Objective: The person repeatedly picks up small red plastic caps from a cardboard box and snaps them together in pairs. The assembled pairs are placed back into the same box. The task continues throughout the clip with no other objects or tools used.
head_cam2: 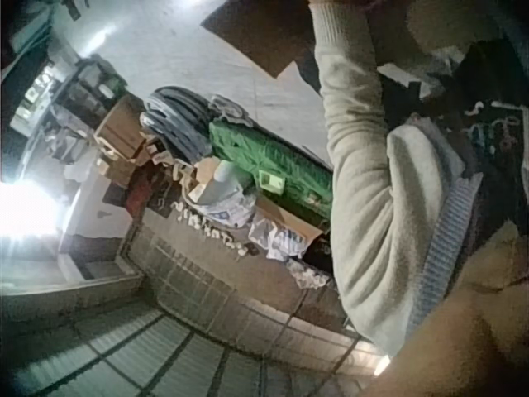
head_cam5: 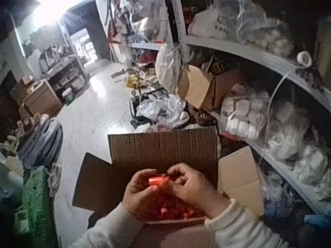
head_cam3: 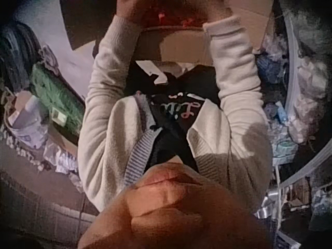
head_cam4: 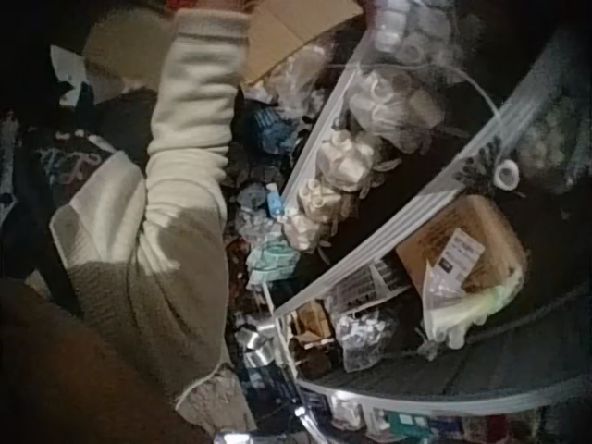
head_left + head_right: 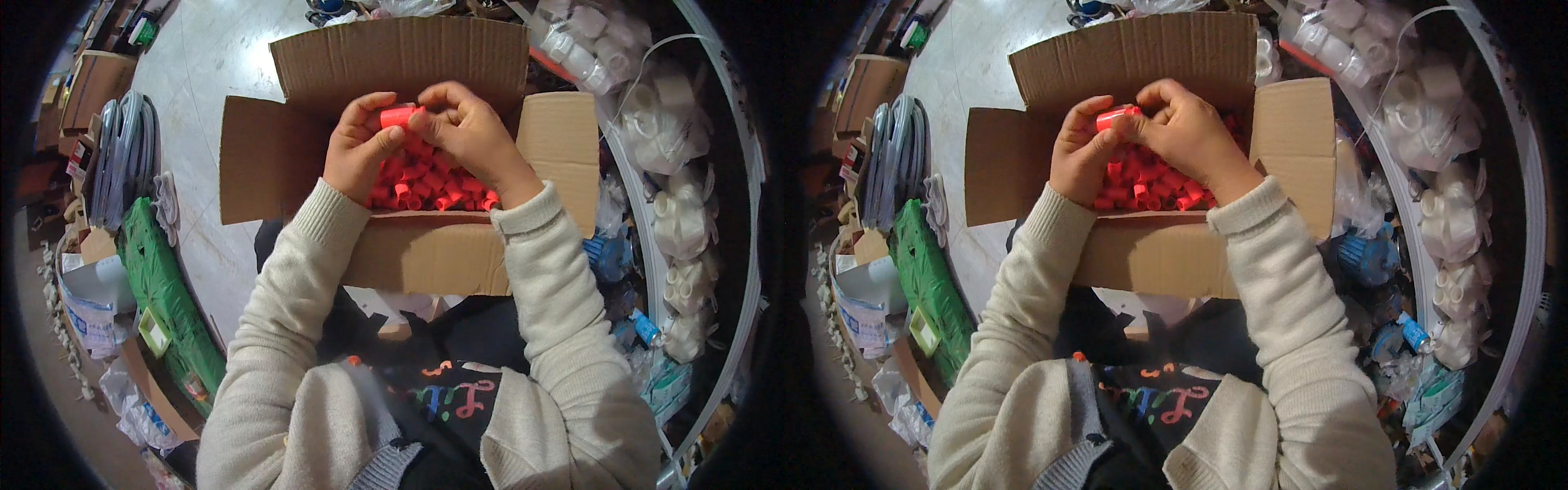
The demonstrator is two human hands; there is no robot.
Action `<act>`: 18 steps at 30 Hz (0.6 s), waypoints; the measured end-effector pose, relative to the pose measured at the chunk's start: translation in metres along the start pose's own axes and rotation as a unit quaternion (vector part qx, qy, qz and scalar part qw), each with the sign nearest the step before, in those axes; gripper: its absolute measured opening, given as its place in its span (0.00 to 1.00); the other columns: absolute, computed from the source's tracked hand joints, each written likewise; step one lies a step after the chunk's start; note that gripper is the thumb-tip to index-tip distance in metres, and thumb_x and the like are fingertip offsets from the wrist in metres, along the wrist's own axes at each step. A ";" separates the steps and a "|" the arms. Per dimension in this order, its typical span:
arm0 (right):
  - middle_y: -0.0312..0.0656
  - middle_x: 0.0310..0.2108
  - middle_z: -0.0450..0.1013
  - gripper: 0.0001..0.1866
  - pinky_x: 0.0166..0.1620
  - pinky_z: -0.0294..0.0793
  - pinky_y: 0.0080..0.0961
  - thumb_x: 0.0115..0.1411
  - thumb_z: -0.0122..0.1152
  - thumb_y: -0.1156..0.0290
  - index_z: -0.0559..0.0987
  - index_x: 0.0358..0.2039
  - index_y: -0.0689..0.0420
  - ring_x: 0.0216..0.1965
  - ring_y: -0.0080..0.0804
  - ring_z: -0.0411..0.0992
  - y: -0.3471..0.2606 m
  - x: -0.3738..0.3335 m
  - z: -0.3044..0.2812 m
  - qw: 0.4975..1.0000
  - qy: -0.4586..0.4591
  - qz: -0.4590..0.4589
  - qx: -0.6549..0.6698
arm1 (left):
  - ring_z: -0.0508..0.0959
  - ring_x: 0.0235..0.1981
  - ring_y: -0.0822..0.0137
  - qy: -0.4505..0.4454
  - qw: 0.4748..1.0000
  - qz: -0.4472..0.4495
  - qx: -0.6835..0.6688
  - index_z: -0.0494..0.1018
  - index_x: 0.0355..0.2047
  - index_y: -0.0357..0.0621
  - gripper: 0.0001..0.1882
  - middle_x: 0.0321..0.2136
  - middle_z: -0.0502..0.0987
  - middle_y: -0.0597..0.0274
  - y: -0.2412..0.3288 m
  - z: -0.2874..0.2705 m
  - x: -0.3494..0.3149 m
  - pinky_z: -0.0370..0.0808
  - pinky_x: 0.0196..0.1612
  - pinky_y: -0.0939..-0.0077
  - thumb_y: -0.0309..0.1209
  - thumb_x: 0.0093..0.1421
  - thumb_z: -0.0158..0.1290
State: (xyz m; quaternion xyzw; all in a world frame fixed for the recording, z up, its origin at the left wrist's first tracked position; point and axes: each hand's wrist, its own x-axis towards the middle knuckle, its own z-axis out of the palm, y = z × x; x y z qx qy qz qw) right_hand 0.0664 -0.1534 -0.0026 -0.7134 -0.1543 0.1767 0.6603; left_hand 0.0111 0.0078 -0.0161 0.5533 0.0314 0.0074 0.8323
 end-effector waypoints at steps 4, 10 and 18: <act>0.40 0.23 0.73 0.17 0.29 0.70 0.22 0.50 0.64 0.62 0.73 0.34 0.61 0.23 0.26 0.70 0.003 0.000 0.005 0.987 0.023 -0.150 -0.046 | 0.74 0.33 0.74 -0.006 1.000 -0.010 -0.010 0.66 0.42 0.41 0.16 0.34 0.74 0.63 0.001 -0.002 0.000 0.72 0.32 0.83 0.24 0.52 0.55; 0.42 0.21 0.73 0.15 0.28 0.70 0.23 0.49 0.64 0.62 0.75 0.28 0.61 0.24 0.27 0.72 -0.002 -0.001 0.006 0.996 0.034 -0.074 -0.046 | 0.74 0.32 0.74 0.007 1.000 -0.011 0.006 0.67 0.41 0.41 0.14 0.34 0.74 0.63 0.007 -0.004 0.003 0.73 0.30 0.82 0.26 0.54 0.54; 0.37 0.24 0.72 0.13 0.29 0.69 0.20 0.48 0.65 0.67 0.74 0.31 0.59 0.25 0.22 0.69 -0.013 -0.002 0.003 0.989 -0.001 -0.041 -0.144 | 0.74 0.31 0.75 0.024 0.998 -0.029 0.041 0.68 0.41 0.40 0.14 0.34 0.75 0.64 0.008 -0.011 0.004 0.73 0.30 0.84 0.29 0.55 0.54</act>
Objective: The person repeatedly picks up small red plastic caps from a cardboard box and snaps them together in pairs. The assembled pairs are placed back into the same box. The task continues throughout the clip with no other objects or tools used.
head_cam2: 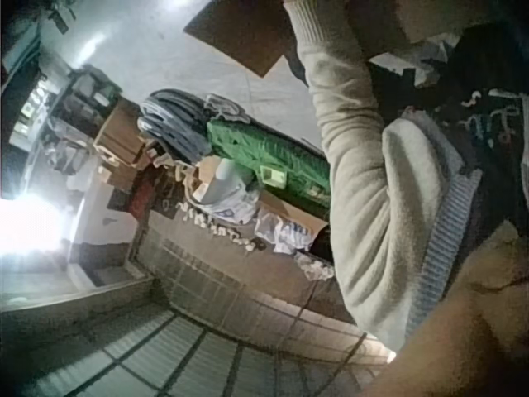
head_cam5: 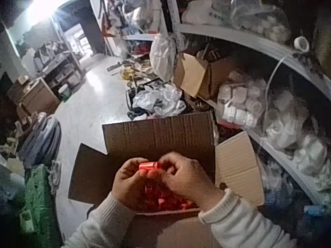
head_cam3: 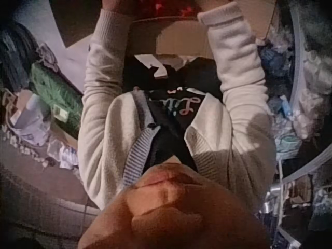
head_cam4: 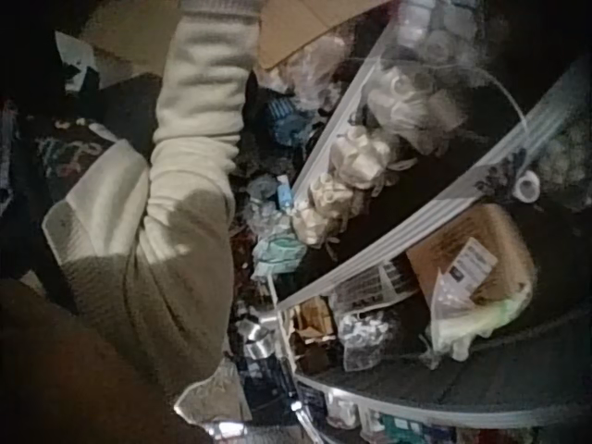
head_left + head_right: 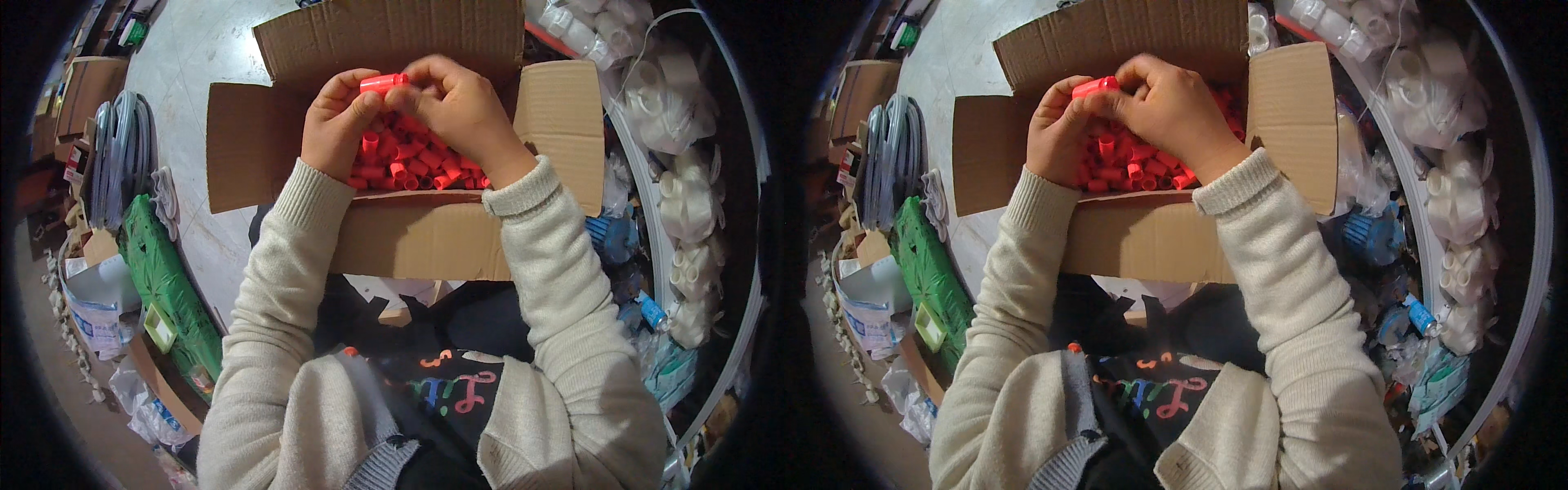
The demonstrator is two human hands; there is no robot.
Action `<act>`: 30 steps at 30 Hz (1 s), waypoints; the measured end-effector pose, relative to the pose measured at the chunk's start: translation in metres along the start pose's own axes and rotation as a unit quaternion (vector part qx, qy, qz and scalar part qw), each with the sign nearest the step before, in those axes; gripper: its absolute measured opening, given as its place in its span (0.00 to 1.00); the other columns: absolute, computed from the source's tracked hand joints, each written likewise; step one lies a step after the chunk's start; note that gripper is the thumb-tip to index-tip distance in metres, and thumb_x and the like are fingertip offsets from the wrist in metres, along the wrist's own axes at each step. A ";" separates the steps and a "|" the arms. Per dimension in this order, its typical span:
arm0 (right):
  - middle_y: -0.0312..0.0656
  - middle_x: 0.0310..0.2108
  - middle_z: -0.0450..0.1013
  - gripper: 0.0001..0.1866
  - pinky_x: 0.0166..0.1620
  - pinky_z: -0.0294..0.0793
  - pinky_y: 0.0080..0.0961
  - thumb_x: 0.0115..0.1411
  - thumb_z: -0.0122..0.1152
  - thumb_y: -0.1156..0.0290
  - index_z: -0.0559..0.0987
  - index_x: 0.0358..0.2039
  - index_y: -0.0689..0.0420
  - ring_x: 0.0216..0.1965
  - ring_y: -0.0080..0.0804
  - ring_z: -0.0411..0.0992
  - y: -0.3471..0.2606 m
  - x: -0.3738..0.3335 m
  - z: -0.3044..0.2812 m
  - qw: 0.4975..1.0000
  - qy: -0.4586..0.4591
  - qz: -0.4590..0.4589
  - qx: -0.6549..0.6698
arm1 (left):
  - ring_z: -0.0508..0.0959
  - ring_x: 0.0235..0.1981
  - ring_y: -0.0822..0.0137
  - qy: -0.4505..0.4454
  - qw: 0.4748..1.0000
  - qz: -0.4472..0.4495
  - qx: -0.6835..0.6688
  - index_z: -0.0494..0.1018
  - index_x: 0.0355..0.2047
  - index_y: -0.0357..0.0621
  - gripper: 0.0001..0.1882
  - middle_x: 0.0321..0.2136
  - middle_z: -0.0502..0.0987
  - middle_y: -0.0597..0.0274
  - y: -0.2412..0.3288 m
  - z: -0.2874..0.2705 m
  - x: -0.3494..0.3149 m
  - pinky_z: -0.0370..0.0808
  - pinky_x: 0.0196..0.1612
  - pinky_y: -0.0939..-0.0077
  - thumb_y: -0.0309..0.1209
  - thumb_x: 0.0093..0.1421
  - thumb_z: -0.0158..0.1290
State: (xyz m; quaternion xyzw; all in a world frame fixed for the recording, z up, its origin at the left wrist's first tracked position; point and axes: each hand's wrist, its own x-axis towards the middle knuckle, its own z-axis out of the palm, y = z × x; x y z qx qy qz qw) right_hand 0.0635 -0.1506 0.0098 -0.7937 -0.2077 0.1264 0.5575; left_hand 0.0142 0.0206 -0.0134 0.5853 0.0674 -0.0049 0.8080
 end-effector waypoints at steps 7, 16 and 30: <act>0.41 0.17 0.72 0.15 0.25 0.69 0.24 0.46 0.66 0.59 0.75 0.24 0.59 0.20 0.28 0.72 0.012 0.003 0.009 0.990 0.093 -0.068 0.075 | 0.74 0.30 0.76 0.003 1.000 0.004 -0.001 0.68 0.41 0.40 0.14 0.33 0.75 0.64 0.001 0.004 0.000 0.72 0.30 0.85 0.30 0.55 0.53; 0.36 0.21 0.72 0.13 0.29 0.69 0.19 0.50 0.63 0.61 0.76 0.26 0.59 0.24 0.21 0.70 0.006 0.002 0.005 0.996 0.064 -0.047 0.043 | 0.73 0.30 0.77 -0.003 1.000 0.000 -0.008 0.68 0.41 0.39 0.13 0.31 0.74 0.64 0.000 0.004 -0.001 0.72 0.30 0.85 0.30 0.56 0.52; 0.41 0.17 0.70 0.20 0.24 0.69 0.24 0.51 0.60 0.53 0.74 0.31 0.59 0.19 0.30 0.69 0.011 0.002 0.011 0.979 0.094 -0.175 0.052 | 0.73 0.30 0.76 0.007 1.000 -0.013 -0.009 0.68 0.40 0.39 0.13 0.32 0.74 0.65 -0.004 0.005 0.000 0.72 0.29 0.84 0.32 0.57 0.51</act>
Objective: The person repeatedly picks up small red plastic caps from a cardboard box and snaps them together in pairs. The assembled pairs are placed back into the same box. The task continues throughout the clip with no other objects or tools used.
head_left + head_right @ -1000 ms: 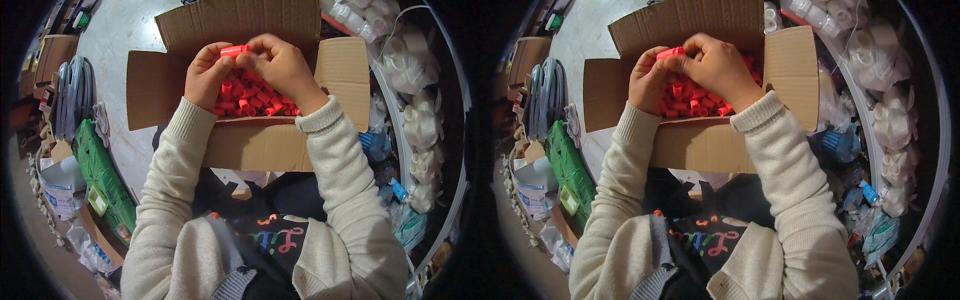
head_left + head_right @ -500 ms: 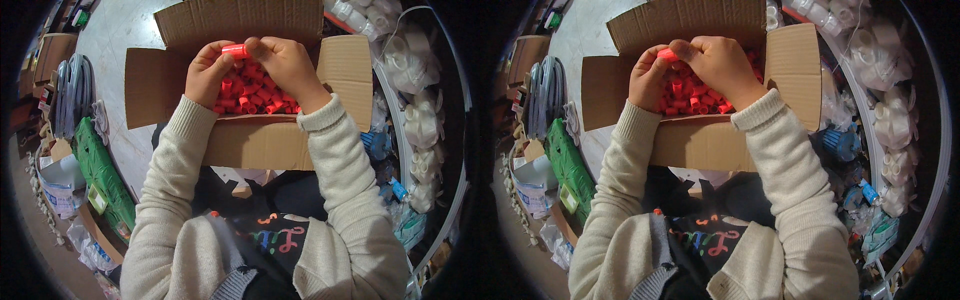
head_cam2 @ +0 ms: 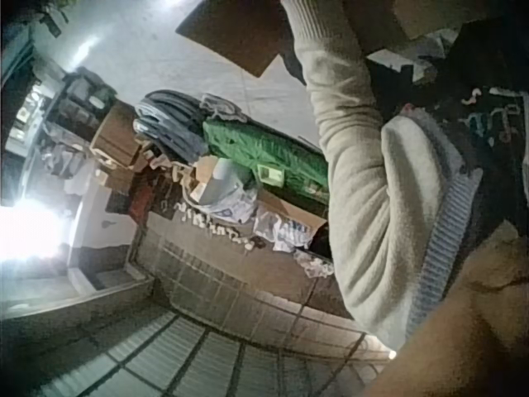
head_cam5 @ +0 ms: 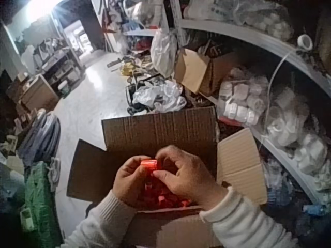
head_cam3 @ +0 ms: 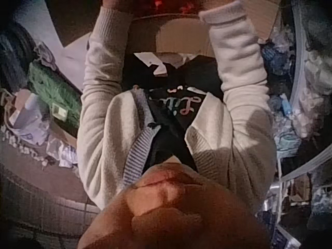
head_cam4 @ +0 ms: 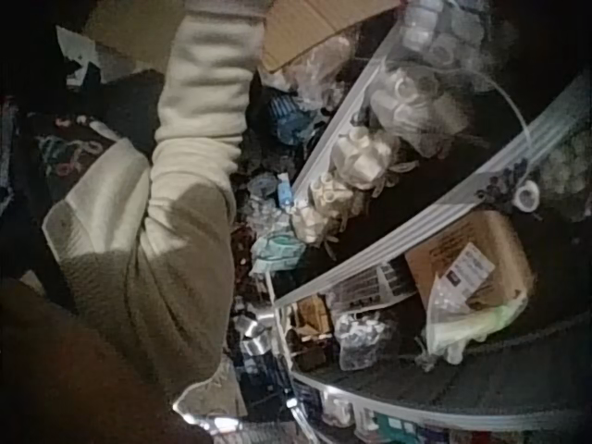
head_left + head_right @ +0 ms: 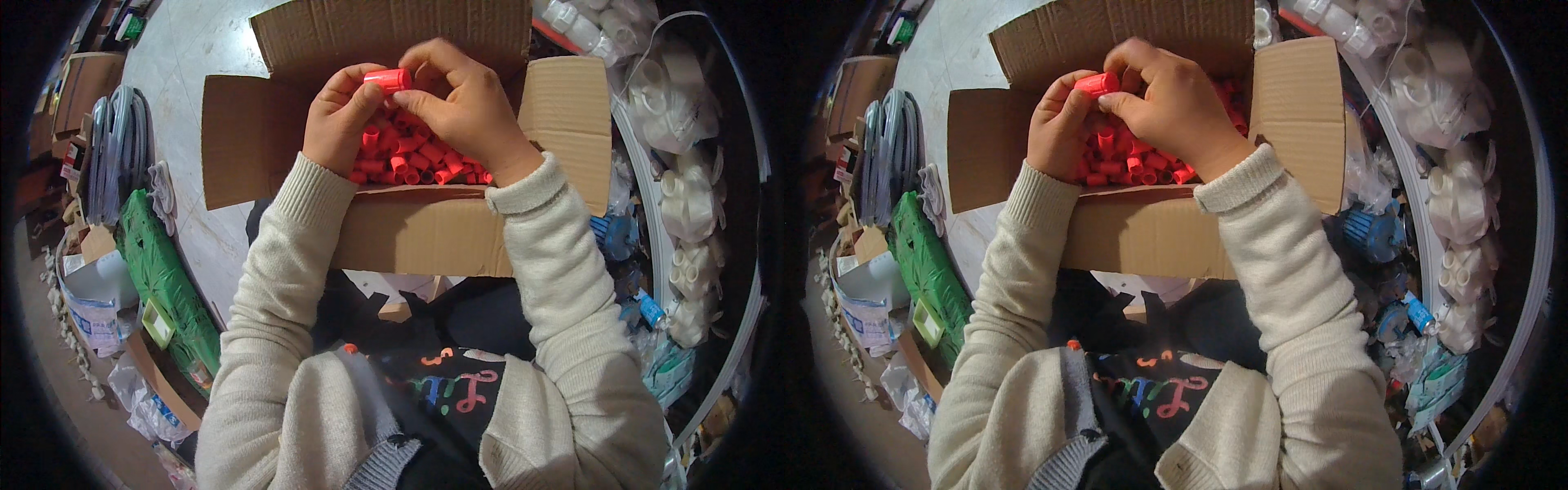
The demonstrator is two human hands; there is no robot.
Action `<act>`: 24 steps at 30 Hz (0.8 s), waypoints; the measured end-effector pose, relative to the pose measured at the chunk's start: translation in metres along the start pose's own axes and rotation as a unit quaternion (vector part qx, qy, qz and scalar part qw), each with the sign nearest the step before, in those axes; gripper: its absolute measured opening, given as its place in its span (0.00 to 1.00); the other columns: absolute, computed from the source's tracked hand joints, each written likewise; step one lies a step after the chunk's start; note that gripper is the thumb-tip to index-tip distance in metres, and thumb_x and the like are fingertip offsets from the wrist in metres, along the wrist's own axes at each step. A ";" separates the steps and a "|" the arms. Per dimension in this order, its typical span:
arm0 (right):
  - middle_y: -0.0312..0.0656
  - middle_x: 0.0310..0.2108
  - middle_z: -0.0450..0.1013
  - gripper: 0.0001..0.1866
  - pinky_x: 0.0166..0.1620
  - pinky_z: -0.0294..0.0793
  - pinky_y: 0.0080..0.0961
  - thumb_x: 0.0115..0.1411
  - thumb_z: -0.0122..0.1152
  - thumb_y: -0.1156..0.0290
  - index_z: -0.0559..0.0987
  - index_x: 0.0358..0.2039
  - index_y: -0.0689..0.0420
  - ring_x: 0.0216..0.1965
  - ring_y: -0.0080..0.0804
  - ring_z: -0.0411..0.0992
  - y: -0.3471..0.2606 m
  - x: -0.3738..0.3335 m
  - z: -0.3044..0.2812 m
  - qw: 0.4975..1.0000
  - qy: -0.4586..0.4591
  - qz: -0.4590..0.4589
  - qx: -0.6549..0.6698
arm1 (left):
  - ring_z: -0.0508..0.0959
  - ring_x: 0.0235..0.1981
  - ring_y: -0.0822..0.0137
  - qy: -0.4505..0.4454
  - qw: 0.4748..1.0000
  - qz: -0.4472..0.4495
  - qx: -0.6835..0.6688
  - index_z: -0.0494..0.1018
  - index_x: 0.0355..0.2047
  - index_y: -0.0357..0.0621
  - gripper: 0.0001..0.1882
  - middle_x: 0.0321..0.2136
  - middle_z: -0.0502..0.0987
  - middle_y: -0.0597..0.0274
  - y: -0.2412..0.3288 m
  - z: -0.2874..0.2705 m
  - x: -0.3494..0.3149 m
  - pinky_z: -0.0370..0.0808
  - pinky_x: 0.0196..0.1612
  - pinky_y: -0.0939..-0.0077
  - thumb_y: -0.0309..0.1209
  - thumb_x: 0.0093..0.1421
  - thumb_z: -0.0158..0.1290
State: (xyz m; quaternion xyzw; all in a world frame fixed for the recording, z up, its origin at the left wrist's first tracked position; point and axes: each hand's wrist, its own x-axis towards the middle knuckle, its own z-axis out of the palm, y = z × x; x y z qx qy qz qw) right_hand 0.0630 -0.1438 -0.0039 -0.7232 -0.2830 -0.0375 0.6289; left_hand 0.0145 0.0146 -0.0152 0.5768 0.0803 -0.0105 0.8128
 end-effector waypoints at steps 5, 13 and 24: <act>0.36 0.20 0.70 0.14 0.25 0.67 0.21 0.50 0.63 0.61 0.75 0.31 0.57 0.21 0.22 0.68 -0.004 0.003 -0.007 0.991 -0.031 0.129 -0.031 | 0.73 0.30 0.78 0.005 1.000 -0.006 0.012 0.68 0.40 0.40 0.12 0.32 0.74 0.66 0.001 0.001 -0.001 0.71 0.29 0.85 0.32 0.58 0.51; 0.41 0.19 0.72 0.16 0.25 0.69 0.24 0.47 0.65 0.63 0.75 0.32 0.59 0.20 0.30 0.71 -0.002 0.000 -0.005 0.991 -0.022 0.124 -0.051 | 0.72 0.29 0.79 0.000 1.000 -0.014 0.014 0.69 0.40 0.41 0.12 0.32 0.74 0.67 0.001 0.001 -0.001 0.71 0.29 0.86 0.33 0.58 0.50; 0.35 0.21 0.73 0.19 0.27 0.69 0.16 0.48 0.66 0.64 0.74 0.38 0.59 0.22 0.16 0.68 -0.007 0.001 -0.010 0.989 -0.002 0.124 -0.076 | 0.72 0.30 0.78 0.011 0.994 -0.025 0.105 0.69 0.40 0.40 0.13 0.31 0.74 0.67 0.013 -0.005 -0.001 0.71 0.30 0.86 0.32 0.56 0.53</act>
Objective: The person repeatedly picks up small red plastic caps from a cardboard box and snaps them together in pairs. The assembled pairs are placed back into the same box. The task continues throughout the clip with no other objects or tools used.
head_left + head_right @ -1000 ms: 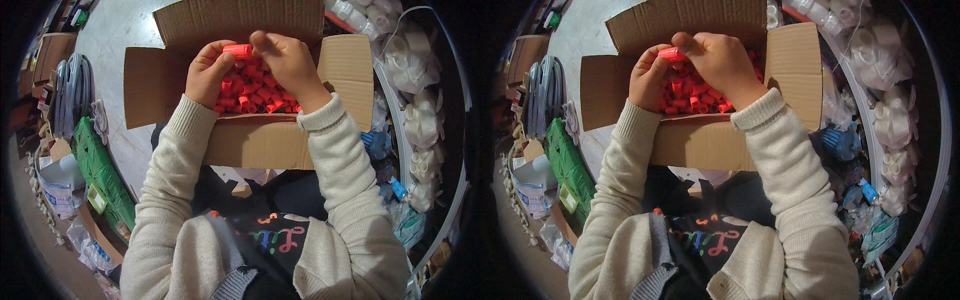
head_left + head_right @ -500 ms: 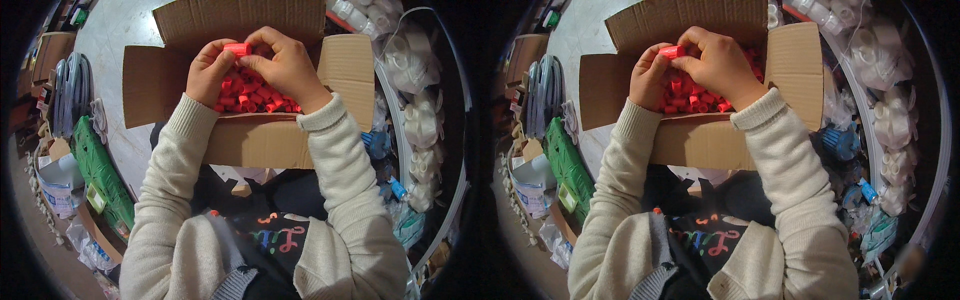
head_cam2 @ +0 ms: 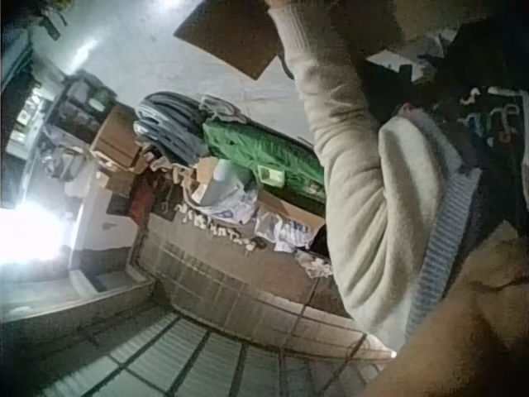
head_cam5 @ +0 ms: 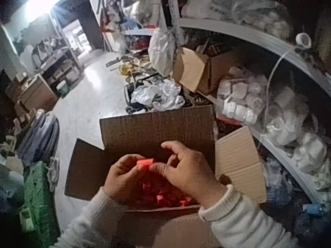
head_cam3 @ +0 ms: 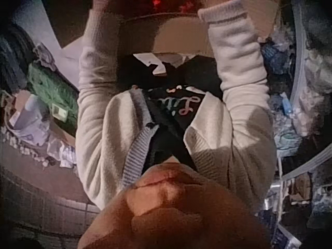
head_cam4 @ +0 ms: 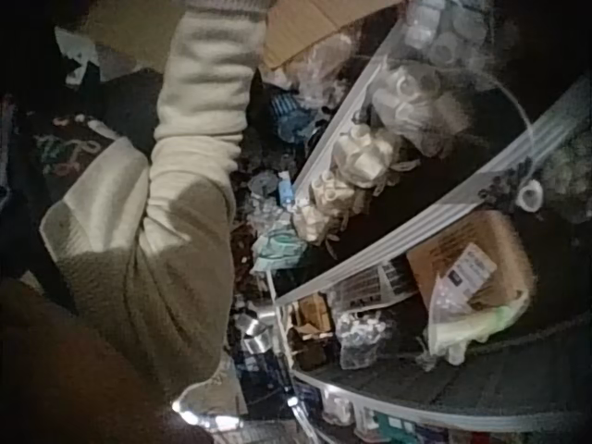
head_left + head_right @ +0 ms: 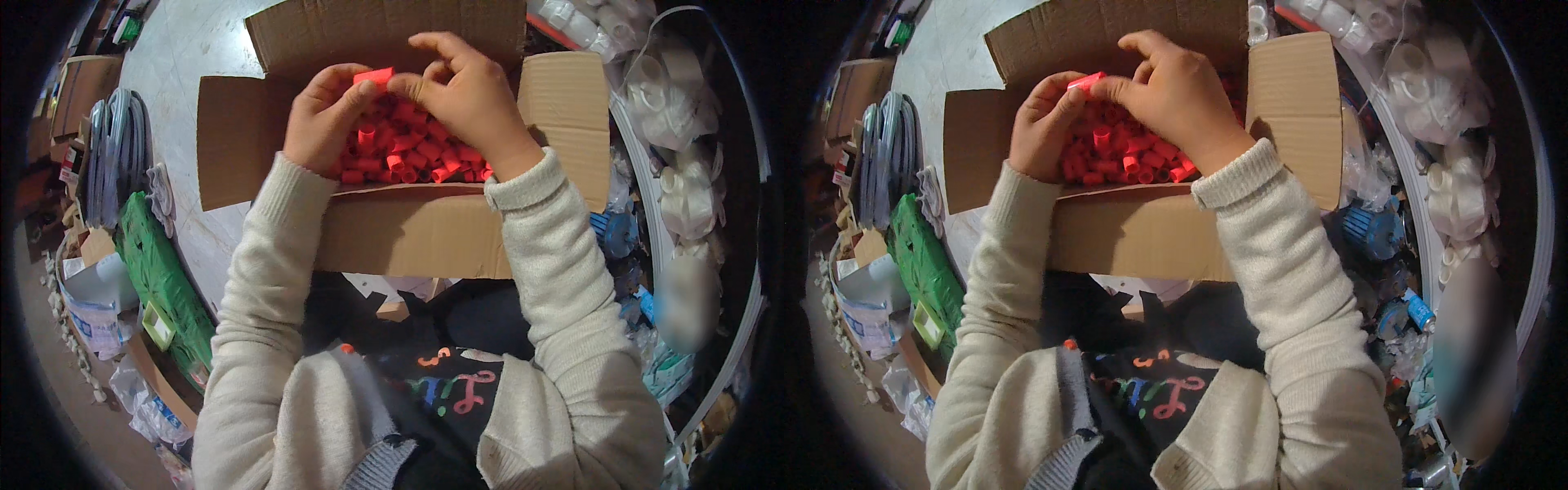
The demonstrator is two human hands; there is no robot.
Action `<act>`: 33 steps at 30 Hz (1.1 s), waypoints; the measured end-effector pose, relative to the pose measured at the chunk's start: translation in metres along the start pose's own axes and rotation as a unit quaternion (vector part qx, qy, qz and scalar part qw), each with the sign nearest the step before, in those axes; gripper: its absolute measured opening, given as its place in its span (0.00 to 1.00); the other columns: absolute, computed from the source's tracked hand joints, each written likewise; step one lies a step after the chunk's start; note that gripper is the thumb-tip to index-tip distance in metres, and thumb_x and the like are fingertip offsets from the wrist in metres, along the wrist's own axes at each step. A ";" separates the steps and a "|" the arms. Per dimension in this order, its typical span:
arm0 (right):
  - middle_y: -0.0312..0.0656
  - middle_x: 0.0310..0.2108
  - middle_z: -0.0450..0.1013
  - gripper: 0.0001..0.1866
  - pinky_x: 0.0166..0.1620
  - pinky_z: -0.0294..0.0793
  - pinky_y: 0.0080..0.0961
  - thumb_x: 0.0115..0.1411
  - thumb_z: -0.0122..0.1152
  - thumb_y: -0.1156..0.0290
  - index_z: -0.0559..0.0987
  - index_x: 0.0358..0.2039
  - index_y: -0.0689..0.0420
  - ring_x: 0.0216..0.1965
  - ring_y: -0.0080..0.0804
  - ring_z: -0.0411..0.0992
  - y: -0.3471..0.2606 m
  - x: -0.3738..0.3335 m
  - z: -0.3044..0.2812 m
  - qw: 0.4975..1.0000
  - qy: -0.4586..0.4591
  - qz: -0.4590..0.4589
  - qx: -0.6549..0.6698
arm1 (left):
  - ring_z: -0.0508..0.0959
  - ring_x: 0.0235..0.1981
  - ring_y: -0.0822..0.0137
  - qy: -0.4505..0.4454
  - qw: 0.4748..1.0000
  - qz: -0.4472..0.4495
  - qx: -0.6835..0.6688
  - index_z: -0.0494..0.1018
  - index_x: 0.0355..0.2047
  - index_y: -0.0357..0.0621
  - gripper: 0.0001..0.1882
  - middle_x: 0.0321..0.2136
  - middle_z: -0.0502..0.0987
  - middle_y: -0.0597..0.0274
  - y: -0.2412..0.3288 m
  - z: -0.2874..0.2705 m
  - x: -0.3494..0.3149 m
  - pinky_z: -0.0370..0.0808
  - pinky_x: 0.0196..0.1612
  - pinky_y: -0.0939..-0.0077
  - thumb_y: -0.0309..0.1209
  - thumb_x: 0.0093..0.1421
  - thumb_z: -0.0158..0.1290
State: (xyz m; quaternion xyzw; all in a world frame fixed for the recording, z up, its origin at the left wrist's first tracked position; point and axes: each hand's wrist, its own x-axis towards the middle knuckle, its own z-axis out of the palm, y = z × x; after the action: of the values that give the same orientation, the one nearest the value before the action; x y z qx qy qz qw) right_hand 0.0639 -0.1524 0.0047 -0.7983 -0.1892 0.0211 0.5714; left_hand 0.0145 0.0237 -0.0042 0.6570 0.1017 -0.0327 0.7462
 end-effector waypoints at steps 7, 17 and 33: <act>0.30 0.20 0.69 0.16 0.20 0.64 0.09 0.53 0.61 0.67 0.72 0.40 0.58 0.18 0.12 0.64 -0.014 0.010 -0.016 0.964 0.162 0.080 0.195 | 0.76 0.31 0.63 -0.088 0.762 -0.049 0.640 0.72 0.38 0.40 0.17 0.31 0.75 0.58 0.032 -0.044 -0.004 0.72 0.36 0.73 0.39 0.52 0.54; 0.30 0.21 0.68 0.14 0.20 0.64 0.09 0.53 0.59 0.71 0.71 0.40 0.58 0.18 0.13 0.64 0.003 0.012 -0.021 0.960 0.191 0.026 0.205 | 0.74 0.39 0.54 -0.143 0.723 0.012 0.676 0.75 0.37 0.49 0.15 0.37 0.74 0.53 -0.013 0.027 0.059 0.70 0.42 0.65 0.42 0.55 0.46; 0.40 0.22 0.73 0.10 0.30 0.71 0.21 0.51 0.58 0.71 0.75 0.33 0.61 0.24 0.26 0.71 0.004 0.006 -0.028 0.981 0.121 0.051 0.140 | 0.69 0.50 0.57 -0.138 0.661 0.125 0.727 0.70 0.46 0.50 0.20 0.47 0.70 0.52 -0.118 0.014 0.124 0.65 0.52 0.67 0.40 0.52 0.49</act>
State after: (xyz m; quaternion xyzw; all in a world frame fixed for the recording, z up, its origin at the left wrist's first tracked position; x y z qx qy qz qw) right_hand 0.0773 -0.1774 0.0114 -0.7157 -0.0725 -0.0201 0.6943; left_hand 0.1161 0.0048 -0.1419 0.9849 -0.1419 -0.0929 0.0333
